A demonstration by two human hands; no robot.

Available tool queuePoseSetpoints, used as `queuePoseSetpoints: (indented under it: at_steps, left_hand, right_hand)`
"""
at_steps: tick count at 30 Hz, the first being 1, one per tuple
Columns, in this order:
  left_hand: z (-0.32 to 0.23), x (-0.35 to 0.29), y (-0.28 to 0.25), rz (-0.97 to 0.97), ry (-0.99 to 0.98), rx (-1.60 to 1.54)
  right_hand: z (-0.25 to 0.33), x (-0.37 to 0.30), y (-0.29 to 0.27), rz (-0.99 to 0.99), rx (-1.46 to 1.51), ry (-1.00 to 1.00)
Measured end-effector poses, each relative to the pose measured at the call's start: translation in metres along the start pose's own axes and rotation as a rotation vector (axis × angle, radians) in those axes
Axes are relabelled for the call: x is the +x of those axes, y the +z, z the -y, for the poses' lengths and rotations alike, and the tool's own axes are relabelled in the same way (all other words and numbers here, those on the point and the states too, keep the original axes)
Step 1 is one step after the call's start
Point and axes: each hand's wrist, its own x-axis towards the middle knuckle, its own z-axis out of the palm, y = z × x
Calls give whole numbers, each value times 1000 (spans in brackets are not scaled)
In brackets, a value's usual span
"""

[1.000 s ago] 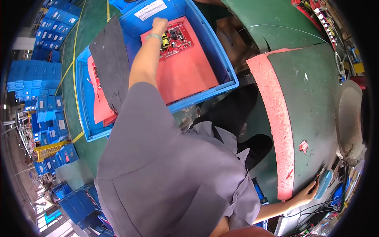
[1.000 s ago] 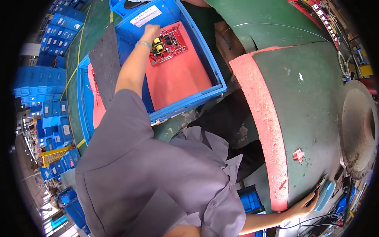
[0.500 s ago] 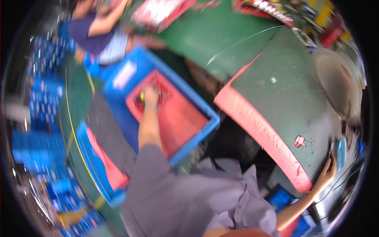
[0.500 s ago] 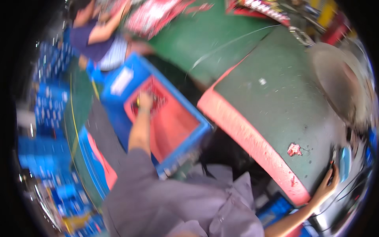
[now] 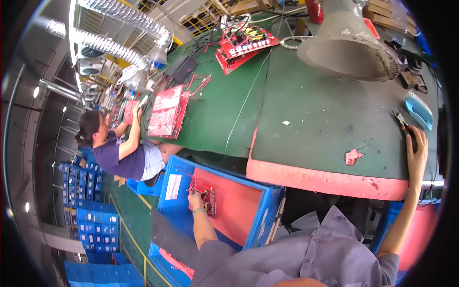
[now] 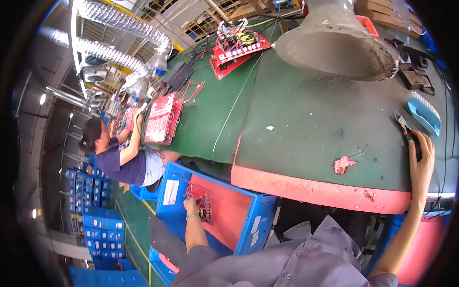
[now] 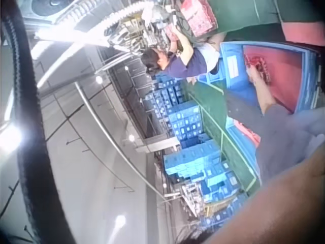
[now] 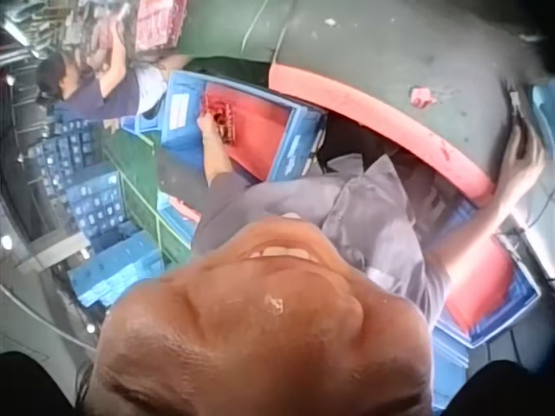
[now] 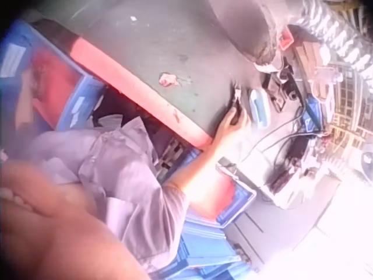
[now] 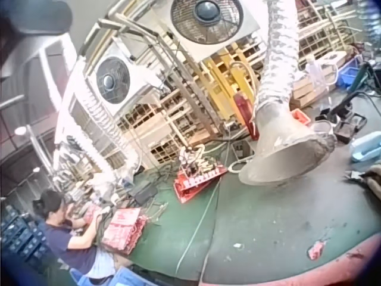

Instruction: Trimming components or excess material from a circuit board using pliers.

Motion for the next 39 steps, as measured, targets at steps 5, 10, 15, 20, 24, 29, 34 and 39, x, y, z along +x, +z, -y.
queuePoseSetpoints:
  at_steps: [5, 10, 15, 20, 24, 29, 34, 39]
  left_hand:
    - [-73, -29, -29, -12, -104, -619]
    - [-176, -74, -48, 243, -152, -671]
    - [-262, -146, -55, 418, 169, -692]
    - [-294, -215, -14, 705, 1133, -351]
    - [-255, -296, 47, 812, 1033, -396]
    - [-233, -373, 161, 979, 886, -463]
    - [-231, -393, 199, 1091, 705, -540]
    - [-242, -388, 212, 1122, 561, -567]
  right_hand:
    - [-20, 2, 6, 14, -4, -9]
    - [-12, 3, -2, 19, -58, -40]
    - [-14, 1, 8, -9, -98, -88]
    - [13, -3, -13, -188, -19, -255]
    - [60, -33, -40, 43, 618, -127]
    - [93, -63, -11, 515, 1272, 123]
    - [107, -80, -29, 492, 1640, 569]
    - [93, -89, -19, 597, 1740, 727]
